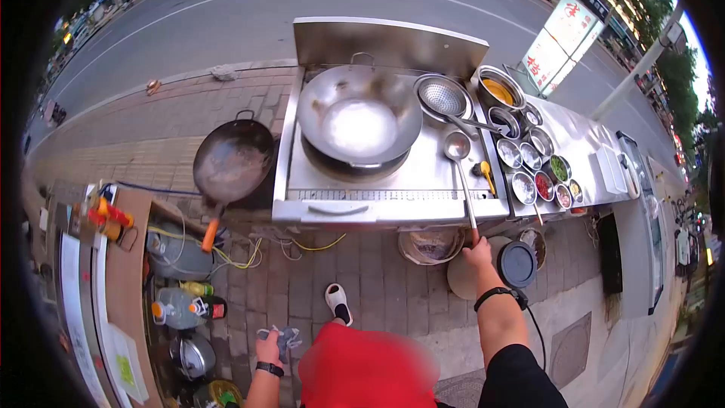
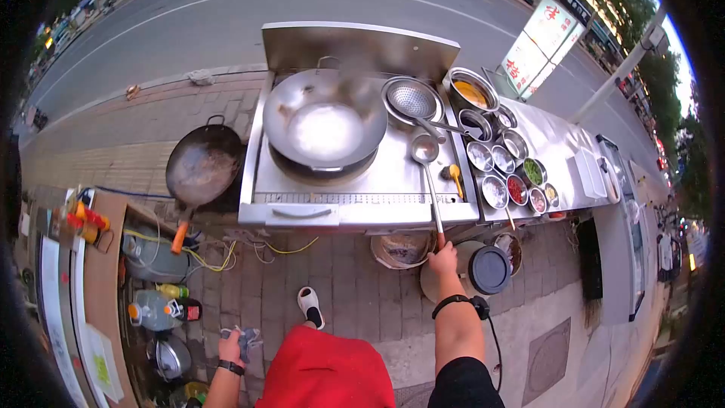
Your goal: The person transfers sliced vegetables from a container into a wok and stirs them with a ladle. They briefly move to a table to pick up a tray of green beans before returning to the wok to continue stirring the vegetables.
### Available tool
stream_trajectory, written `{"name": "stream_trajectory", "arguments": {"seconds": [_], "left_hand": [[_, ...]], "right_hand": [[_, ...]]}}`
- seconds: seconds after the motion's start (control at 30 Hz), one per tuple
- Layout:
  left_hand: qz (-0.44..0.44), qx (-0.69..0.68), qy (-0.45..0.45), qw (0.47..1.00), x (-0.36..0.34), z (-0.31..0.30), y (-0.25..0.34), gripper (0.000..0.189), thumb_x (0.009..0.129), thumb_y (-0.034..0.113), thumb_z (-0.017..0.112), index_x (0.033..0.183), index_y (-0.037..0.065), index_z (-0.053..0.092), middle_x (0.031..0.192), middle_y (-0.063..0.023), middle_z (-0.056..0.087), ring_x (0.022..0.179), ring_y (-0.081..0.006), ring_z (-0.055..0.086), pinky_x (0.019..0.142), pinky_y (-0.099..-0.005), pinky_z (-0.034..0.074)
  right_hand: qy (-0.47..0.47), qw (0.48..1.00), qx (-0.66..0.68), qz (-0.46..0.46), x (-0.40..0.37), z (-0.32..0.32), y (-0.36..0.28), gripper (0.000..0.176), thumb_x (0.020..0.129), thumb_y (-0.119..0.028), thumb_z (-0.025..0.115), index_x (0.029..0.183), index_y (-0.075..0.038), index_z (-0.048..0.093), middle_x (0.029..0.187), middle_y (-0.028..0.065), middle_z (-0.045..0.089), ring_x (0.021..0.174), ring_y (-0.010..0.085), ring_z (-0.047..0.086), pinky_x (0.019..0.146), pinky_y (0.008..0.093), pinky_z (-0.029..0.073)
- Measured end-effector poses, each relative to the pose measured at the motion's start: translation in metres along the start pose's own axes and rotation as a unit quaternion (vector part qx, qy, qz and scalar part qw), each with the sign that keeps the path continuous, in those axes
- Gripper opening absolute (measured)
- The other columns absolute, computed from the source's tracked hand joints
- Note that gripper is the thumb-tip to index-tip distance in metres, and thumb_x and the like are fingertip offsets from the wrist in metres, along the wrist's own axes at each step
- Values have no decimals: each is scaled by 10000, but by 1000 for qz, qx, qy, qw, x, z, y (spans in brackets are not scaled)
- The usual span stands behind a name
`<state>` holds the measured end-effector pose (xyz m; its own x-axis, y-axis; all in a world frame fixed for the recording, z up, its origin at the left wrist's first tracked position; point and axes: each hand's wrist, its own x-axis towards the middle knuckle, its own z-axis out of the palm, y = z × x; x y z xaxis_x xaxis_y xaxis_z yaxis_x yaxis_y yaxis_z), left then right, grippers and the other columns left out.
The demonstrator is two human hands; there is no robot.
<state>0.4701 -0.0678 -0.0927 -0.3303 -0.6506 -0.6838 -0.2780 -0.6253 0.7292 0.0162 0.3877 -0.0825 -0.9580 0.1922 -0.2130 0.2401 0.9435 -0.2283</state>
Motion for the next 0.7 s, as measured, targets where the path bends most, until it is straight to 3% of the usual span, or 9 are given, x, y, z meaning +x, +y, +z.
{"name": "stream_trajectory", "arguments": {"seconds": [0.2,0.23,0.27,0.37,0.43,0.5,0.57,0.6,0.7], "left_hand": [[-58,27,-48,997,55,86,78,249,911,213,633,988,-24,643,942,-130,702,840,-257,706,771,-395,573],[-70,21,-45,996,50,108,97,255,914,223,632,989,-21,645,955,-135,704,849,-258,706,782,-391,574],[-85,20,-49,995,37,131,121,261,916,232,630,990,-17,647,967,-141,707,858,-259,706,793,-388,575],[-95,-13,-176,980,88,177,100,415,924,359,591,1083,-20,649,974,-145,714,859,-254,697,750,-411,573],[-72,65,-295,951,148,184,74,467,955,432,496,1129,23,638,1048,-132,705,905,-263,682,752,-446,578],[-106,42,-255,960,59,255,136,342,974,238,476,1178,-6,600,1201,-155,648,1134,-292,594,979,-459,493],[-87,74,-195,974,43,296,151,371,979,230,462,1226,-30,560,1238,-186,621,1166,-337,571,1015,-469,467],[-79,97,-162,979,39,309,160,388,982,226,455,1249,-42,540,1256,-202,608,1181,-360,560,1033,-474,453],[-118,-52,-174,976,47,353,172,415,987,253,443,1274,-37,522,1262,-192,610,1160,-360,573,997,-458,471]], "right_hand": [[11,989,125,-85,-4,12,-44,291,831,-193,632,1044,-27,523,843,190,644,771,388,655,671,462,525],[-71,932,343,-93,16,53,-15,182,885,-164,614,996,-43,536,746,90,592,588,227,593,510,340,464],[-234,756,607,72,-27,-32,-67,157,936,-172,608,1008,-38,569,712,16,533,521,103,476,452,245,371],[-369,555,739,102,-56,-95,-59,332,949,-303,639,1122,-26,579,629,-31,465,496,82,428,438,241,343],[-396,536,744,51,-69,-126,-54,312,950,-248,630,1159,-25,565,642,-34,494,517,70,460,445,237,350],[-423,563,710,-17,-70,-140,-55,391,949,-300,605,1231,-38,534,735,-10,550,527,69,492,451,219,354],[-428,687,578,-105,-60,-159,-56,419,954,-321,596,1265,-51,520,745,-1,556,527,79,519,454,224,382],[-311,681,626,-219,-53,-131,-58,412,968,-318,578,1272,-48,507,668,-2,534,484,87,507,453,239,408],[-440,521,728,-66,-14,-175,-93,387,988,-297,553,1280,-50,501,657,21,526,495,108,525,464,268,435]]}}
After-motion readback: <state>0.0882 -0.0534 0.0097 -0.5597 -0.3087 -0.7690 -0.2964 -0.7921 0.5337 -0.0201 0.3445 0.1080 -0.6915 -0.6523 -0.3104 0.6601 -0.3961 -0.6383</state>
